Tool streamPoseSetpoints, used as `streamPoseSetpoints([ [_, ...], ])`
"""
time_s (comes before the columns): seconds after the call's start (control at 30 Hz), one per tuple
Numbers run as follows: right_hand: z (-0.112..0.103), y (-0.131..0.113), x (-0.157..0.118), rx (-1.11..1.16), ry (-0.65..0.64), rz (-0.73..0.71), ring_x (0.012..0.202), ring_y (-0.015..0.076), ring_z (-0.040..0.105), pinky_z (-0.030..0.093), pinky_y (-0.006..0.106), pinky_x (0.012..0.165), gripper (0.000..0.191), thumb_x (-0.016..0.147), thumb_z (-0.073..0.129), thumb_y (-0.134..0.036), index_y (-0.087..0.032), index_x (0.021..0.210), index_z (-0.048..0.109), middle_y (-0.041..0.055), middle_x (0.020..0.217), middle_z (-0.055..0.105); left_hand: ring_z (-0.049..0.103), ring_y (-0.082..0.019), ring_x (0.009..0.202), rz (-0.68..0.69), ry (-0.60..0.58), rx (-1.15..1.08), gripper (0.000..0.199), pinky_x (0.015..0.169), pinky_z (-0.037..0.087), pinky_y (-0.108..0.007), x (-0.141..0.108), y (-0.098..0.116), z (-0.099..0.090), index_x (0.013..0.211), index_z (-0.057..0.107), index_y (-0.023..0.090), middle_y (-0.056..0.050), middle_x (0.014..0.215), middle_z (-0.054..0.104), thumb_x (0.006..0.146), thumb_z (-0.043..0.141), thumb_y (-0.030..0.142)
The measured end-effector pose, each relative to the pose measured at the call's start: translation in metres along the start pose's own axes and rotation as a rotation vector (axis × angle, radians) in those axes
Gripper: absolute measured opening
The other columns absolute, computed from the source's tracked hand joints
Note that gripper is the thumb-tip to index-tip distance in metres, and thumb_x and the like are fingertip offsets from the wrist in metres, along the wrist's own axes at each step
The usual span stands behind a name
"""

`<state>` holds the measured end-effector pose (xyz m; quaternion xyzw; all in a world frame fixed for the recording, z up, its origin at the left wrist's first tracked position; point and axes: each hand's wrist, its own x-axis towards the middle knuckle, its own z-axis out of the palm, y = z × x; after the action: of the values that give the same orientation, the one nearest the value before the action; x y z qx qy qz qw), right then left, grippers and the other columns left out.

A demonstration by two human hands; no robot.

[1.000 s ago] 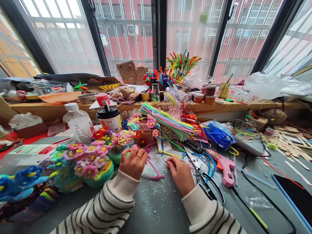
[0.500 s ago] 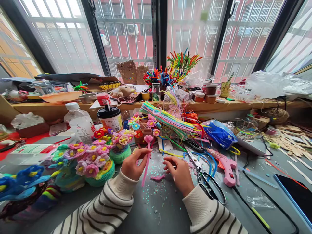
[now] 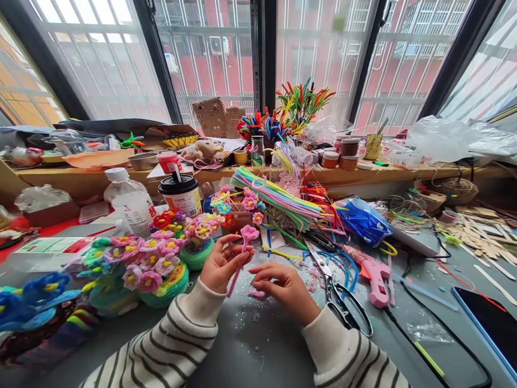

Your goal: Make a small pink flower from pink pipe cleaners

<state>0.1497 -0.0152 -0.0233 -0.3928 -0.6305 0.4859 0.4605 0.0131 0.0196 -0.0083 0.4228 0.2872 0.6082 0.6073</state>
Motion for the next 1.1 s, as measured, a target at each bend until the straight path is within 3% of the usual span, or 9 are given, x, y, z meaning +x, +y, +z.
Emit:
streamPoseSetpoints([
  [0.07,0.005,-0.003,-0.001,0.001,-0.117,-0.012,0.068,0.0112,0.055,0.044,0.018,0.051,0.009,0.068,0.057,-0.023,-0.018,0.067,0.064,0.0038,0.094,0.058,0.061,-0.012,0.067,-0.115,-0.012,-0.135,0.04,0.066,0.047,-0.024,-0.002,0.001,0.003,0.084,0.048,0.017,0.001,0.063,0.065,0.05,0.069,0.013],
  [0.17,0.012,-0.006,-0.002,-0.058,-0.164,-0.06,0.069,0.0118,0.054,0.043,0.02,0.058,0.009,0.068,0.058,-0.023,-0.019,0.069,0.066,0.0026,0.084,0.059,0.061,-0.011,0.066,-0.211,0.006,-0.225,0.034,0.067,0.046,-0.022,-0.006,-0.001,0.006,0.077,0.053,0.015,0.001,0.064,0.066,0.048,0.069,0.012],
  [0.27,0.015,-0.007,-0.003,-0.142,-0.152,-0.102,0.071,0.0131,0.054,0.042,0.023,0.065,0.011,0.068,0.058,-0.025,-0.019,0.07,0.066,0.0019,0.074,0.058,0.061,-0.01,0.064,-0.24,0.023,-0.224,0.028,0.066,0.046,-0.021,-0.007,-0.003,0.007,0.07,0.057,0.014,0.0,0.063,0.066,0.046,0.07,0.013],
  [0.47,0.017,-0.002,-0.004,-0.299,-0.113,-0.125,0.065,0.0124,0.055,0.044,0.022,0.06,0.014,0.07,0.055,-0.029,-0.021,0.073,0.067,0.0021,0.071,0.059,0.059,-0.009,0.054,-0.265,0.06,-0.237,0.021,0.058,0.046,-0.019,-0.006,0.002,0.007,0.06,0.061,0.014,0.001,0.053,0.064,0.044,0.072,0.021],
  [0.6,0.018,0.002,-0.005,-0.412,-0.04,-0.192,0.065,0.0124,0.055,0.043,0.023,0.063,0.014,0.072,0.054,-0.027,-0.022,0.073,0.066,0.0026,0.072,0.059,0.057,-0.008,0.048,-0.273,-0.006,-0.244,0.022,0.053,0.045,-0.017,-0.006,0.008,0.006,0.056,0.064,0.013,0.001,0.051,0.064,0.042,0.073,0.027],
  [0.83,0.018,0.002,-0.006,-0.528,0.029,-0.215,0.065,0.0131,0.054,0.043,0.023,0.06,0.015,0.073,0.051,-0.027,-0.021,0.072,0.065,0.0024,0.072,0.058,0.05,-0.009,0.04,-0.139,-0.301,-0.08,0.022,0.041,0.039,-0.02,-0.009,0.006,0.001,0.05,0.066,0.015,-0.001,0.043,0.057,0.046,0.069,0.036],
  [0.93,0.015,0.001,-0.007,-0.533,0.066,-0.193,0.062,0.0131,0.054,0.043,0.023,0.057,0.015,0.073,0.051,-0.026,-0.02,0.073,0.064,0.0034,0.075,0.058,0.051,-0.012,0.049,0.027,-0.323,0.086,0.018,0.051,0.041,-0.024,-0.009,0.012,-0.002,0.049,0.066,0.017,-0.002,0.049,0.058,0.051,0.067,0.035],
  [1.1,0.0,-0.012,-0.01,-0.514,0.277,-0.169,0.068,0.0166,0.055,0.044,0.027,0.062,0.012,0.072,0.053,-0.026,-0.019,0.072,0.063,0.0036,0.07,0.061,0.053,-0.015,0.057,0.178,-0.373,0.332,0.011,0.059,0.042,-0.027,-0.008,0.018,-0.003,0.062,0.069,0.02,-0.005,0.058,0.062,0.056,0.065,0.029],
])
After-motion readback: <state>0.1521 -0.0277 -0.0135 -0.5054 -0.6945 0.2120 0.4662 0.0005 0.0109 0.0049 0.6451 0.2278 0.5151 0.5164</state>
